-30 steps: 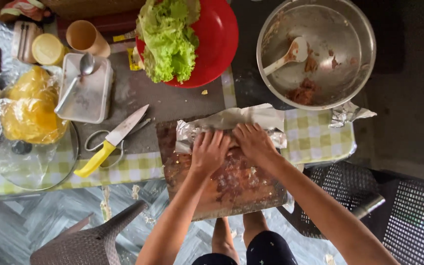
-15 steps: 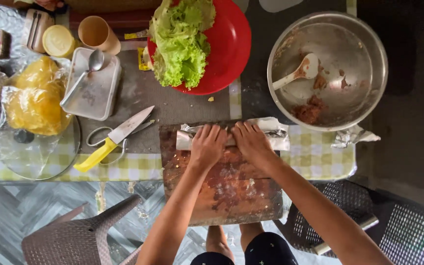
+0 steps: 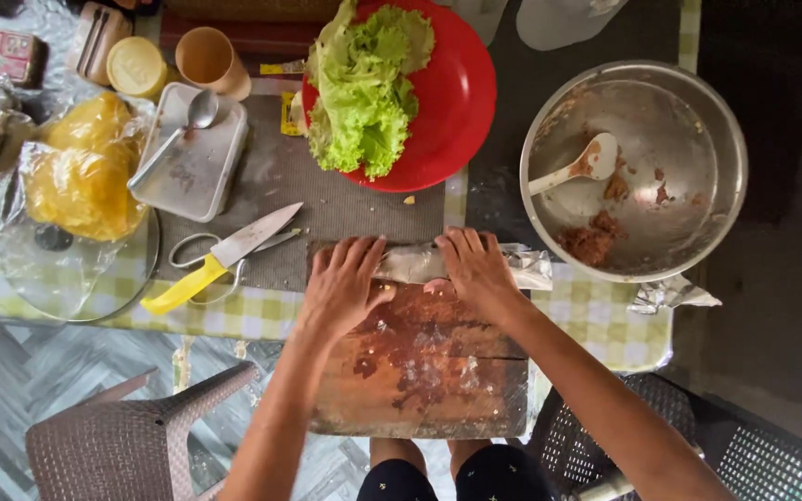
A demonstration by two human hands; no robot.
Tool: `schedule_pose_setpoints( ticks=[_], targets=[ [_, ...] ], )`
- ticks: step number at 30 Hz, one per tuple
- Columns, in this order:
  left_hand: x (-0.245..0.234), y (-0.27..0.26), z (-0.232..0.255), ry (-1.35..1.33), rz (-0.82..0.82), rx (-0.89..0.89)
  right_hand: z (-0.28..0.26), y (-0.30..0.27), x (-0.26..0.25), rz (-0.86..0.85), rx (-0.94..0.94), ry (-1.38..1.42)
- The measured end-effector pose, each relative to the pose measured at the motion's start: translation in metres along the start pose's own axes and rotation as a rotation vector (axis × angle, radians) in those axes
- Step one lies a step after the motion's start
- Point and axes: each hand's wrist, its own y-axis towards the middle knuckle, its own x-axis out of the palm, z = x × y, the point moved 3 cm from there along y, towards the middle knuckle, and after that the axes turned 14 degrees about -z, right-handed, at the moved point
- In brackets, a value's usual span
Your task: The person assembles meat patties by placing ground meat on aluminum foil, adding a red sausage and boiled egg halves, then covering with more meat and wrapping the foil. The process is repeated to create multiple wrapped patties.
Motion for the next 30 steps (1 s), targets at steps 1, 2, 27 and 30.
schedule_pose_setpoints(
  ticks=[1, 2, 27, 30],
  targets=[
    [0.005, -0.004, -0.001, 0.022, -0.039, 0.004, 0.001, 0.0, 0.001, -0.028, 0.002, 0.04],
    [0.012, -0.008, -0.002, 0.044, -0.079, 0.008, 0.001, 0.0, 0.002, -0.056, 0.003, 0.08],
    [0.041, 0.007, -0.054, -0.985, -0.655, -0.631, -0.01, -0.001, 0.0, -0.025, 0.009, -0.166],
    [0.035, 0.009, -0.044, -0.947, -0.418, -0.581, -0.01, -0.003, 0.008, -0.015, 0.017, -0.179]
  ],
)
